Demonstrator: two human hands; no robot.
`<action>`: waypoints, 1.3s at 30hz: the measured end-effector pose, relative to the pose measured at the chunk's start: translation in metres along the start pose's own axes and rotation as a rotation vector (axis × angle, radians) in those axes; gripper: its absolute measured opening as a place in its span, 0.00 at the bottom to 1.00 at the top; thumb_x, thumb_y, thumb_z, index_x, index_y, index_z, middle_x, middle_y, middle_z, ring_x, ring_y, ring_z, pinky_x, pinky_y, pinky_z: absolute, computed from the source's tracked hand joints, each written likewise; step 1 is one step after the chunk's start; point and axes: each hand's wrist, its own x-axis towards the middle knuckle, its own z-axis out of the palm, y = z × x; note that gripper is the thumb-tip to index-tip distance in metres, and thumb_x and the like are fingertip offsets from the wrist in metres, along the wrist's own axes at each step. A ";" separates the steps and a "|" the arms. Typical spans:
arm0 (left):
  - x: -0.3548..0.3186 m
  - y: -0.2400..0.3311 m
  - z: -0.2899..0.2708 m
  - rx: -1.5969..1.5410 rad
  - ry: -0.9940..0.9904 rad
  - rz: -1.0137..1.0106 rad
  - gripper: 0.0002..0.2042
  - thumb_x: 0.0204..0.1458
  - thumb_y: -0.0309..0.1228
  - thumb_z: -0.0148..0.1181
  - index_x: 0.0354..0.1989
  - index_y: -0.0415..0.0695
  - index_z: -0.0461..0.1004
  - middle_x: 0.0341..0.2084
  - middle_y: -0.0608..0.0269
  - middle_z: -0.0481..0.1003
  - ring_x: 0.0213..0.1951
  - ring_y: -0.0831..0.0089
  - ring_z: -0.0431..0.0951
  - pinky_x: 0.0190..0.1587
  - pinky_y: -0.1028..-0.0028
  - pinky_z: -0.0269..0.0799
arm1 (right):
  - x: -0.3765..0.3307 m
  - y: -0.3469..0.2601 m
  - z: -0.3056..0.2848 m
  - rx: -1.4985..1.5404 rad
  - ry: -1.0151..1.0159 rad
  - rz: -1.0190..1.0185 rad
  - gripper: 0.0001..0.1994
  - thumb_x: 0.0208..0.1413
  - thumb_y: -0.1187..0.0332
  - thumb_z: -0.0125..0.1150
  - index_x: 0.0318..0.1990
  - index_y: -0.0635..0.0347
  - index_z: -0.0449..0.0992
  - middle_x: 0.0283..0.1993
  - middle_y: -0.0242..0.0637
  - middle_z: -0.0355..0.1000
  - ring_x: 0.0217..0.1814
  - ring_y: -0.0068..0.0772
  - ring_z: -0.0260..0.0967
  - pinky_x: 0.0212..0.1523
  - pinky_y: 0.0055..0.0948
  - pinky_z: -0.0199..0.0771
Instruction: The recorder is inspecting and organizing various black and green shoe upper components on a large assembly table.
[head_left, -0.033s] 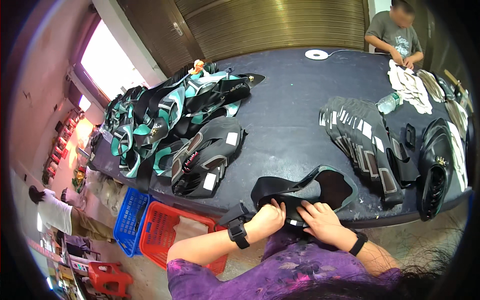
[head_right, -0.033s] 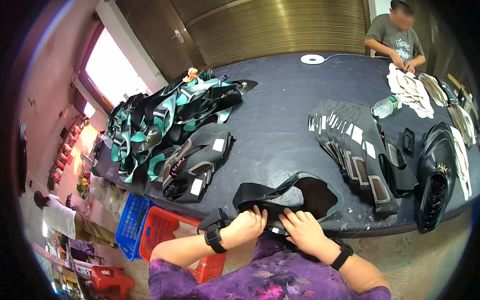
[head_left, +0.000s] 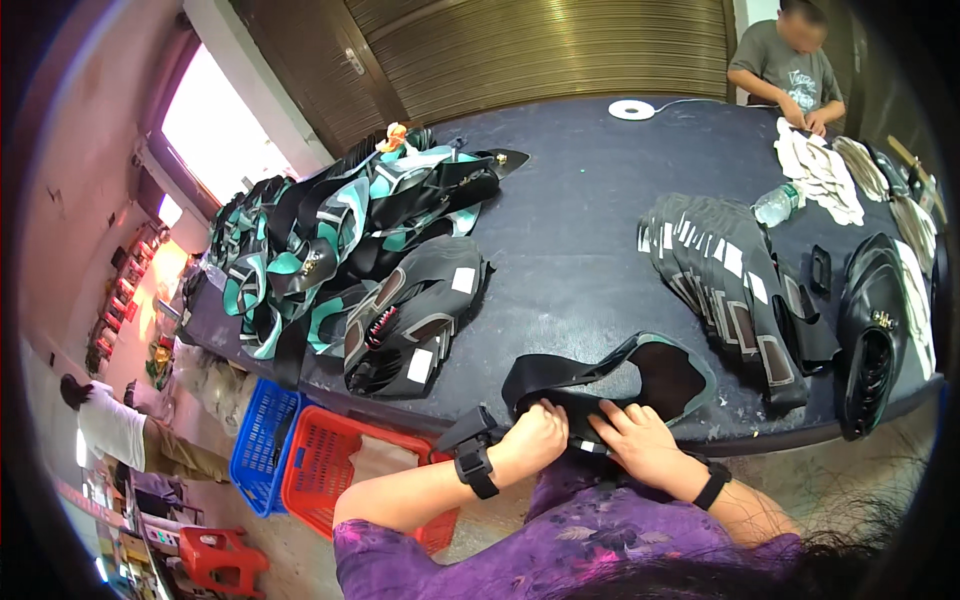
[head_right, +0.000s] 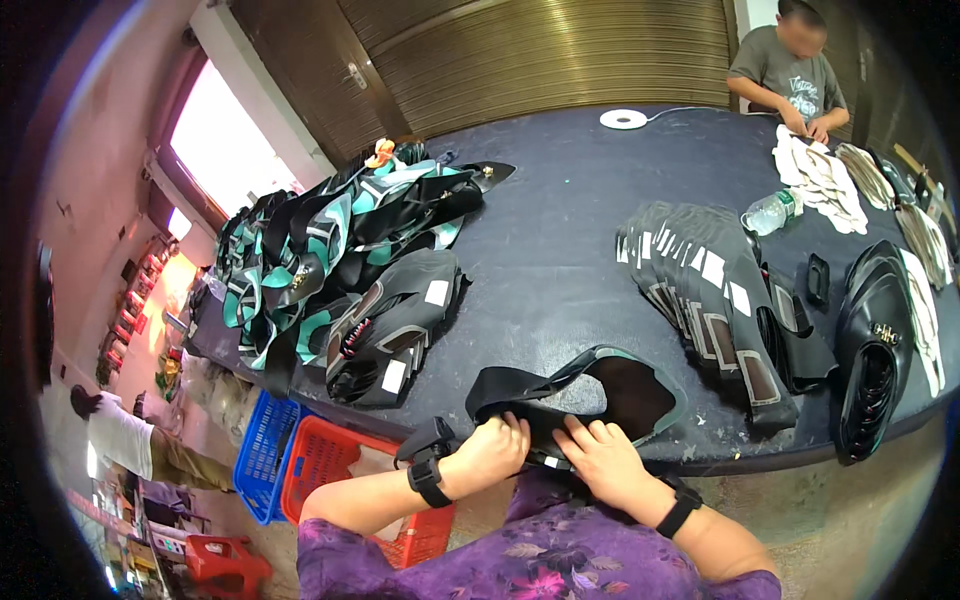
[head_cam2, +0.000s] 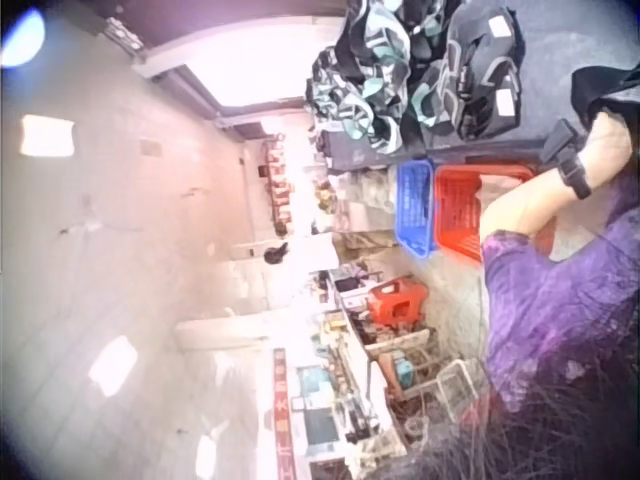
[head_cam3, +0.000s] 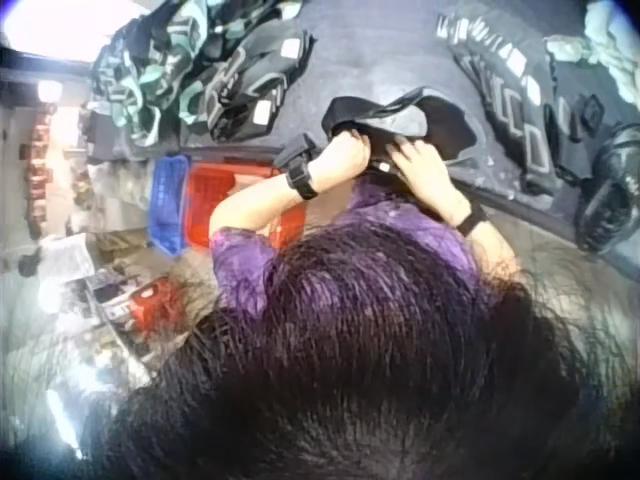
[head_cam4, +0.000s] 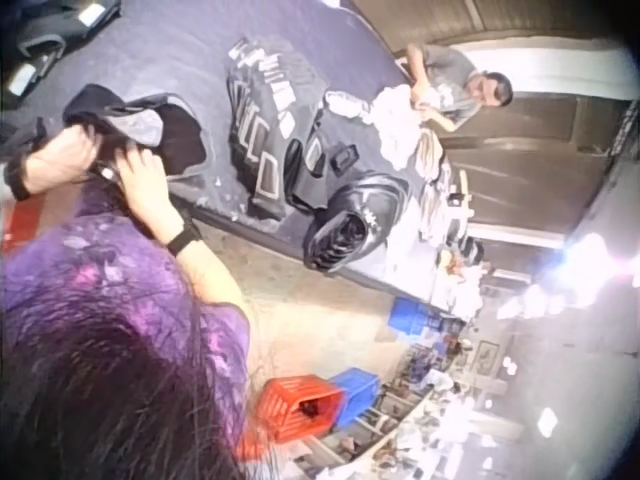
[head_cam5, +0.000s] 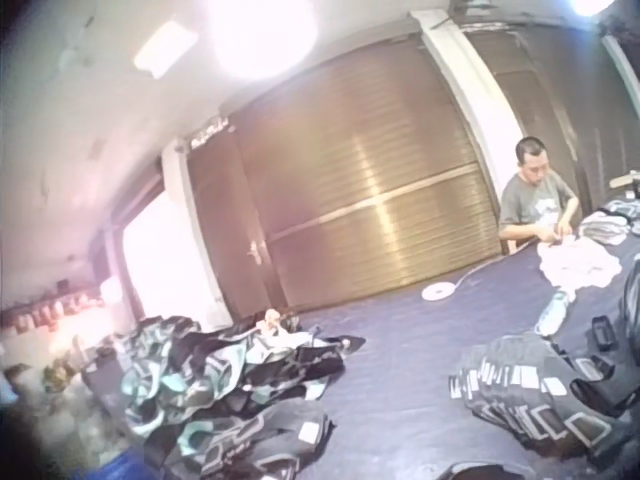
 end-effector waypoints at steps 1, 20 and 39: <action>0.002 -0.007 -0.002 -0.007 0.004 -0.003 0.17 0.45 0.31 0.44 0.39 0.34 0.71 0.32 0.45 0.73 0.38 0.63 0.73 0.40 0.71 0.67 | 0.005 -0.002 0.004 -0.120 0.033 0.003 0.25 0.37 0.72 0.55 0.50 0.57 0.65 0.49 0.37 0.62 0.41 0.35 0.59 0.41 0.30 0.61; -0.014 -0.015 0.011 -0.387 0.429 0.028 0.04 0.37 0.30 0.49 0.21 0.44 0.67 0.17 0.68 0.67 0.24 0.75 0.69 0.30 0.78 0.63 | 0.039 -0.016 -0.005 -0.319 0.085 -0.245 0.16 0.42 0.67 0.48 0.38 0.68 0.70 0.37 0.47 0.69 0.41 0.40 0.65 0.45 0.33 0.63; 0.010 -0.019 0.019 -0.866 0.607 -0.483 0.20 0.39 0.17 0.49 0.45 0.35 0.63 0.45 0.47 0.65 0.48 0.54 0.65 0.51 0.64 0.60 | 0.014 0.003 -0.052 -0.753 -0.426 -0.187 0.18 0.42 0.67 0.51 0.40 0.72 0.69 0.22 0.39 0.69 0.27 0.36 0.70 0.42 0.35 0.63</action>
